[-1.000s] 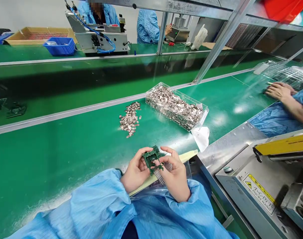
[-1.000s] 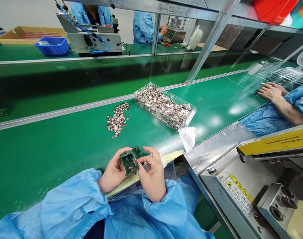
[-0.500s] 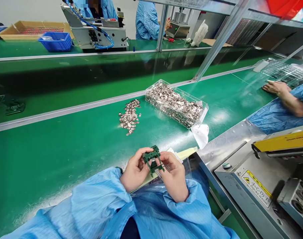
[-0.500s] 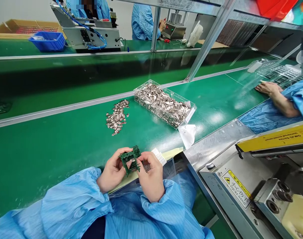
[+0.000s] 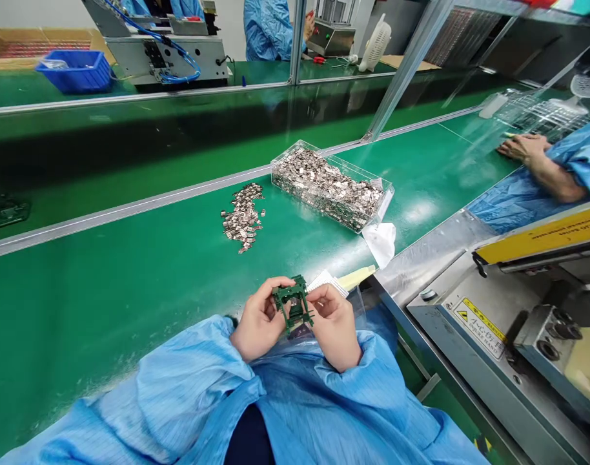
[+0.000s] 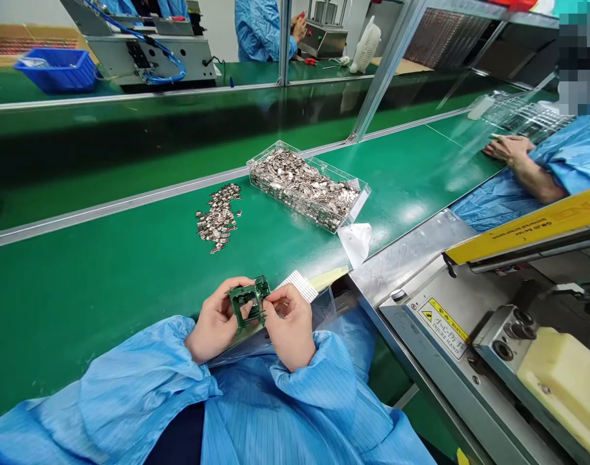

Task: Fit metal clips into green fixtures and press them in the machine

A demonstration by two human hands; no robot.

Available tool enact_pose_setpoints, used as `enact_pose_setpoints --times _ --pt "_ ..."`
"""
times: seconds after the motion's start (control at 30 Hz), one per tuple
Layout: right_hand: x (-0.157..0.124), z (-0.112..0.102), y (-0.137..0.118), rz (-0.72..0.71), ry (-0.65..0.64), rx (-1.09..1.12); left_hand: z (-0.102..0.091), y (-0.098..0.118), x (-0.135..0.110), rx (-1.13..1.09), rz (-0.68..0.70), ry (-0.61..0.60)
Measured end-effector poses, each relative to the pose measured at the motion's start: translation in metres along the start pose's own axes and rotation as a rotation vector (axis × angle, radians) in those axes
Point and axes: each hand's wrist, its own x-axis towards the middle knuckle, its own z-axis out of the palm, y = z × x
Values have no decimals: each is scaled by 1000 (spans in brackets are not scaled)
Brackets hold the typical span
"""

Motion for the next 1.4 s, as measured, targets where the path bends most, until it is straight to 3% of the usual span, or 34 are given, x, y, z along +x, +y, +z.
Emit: enact_pose_setpoints --times 0.3,0.63,0.73,0.87,0.93,1.07,1.23,1.4 --pt "-19 -11 -2 -8 -48 63 5 -1 -8 47 24 -45" --pt "-28 -10 9 -71 31 41 11 4 -20 142 61 -40" --pt "-24 -29 10 -62 -26 53 12 1 -18 84 8 -19" --pt "-21 -66 25 -31 149 22 5 -5 -1 -49 -5 175" --pt "-23 -76 38 44 132 11 6 -4 12 -63 40 226" --pt "-24 -68 57 126 -22 24 34 2 42 -80 99 80" --pt "-4 -52 64 13 86 4 80 -5 70 -154 70 -170" --pt "2 -52 75 -101 150 -107 84 -19 75 -209 -8 -188"
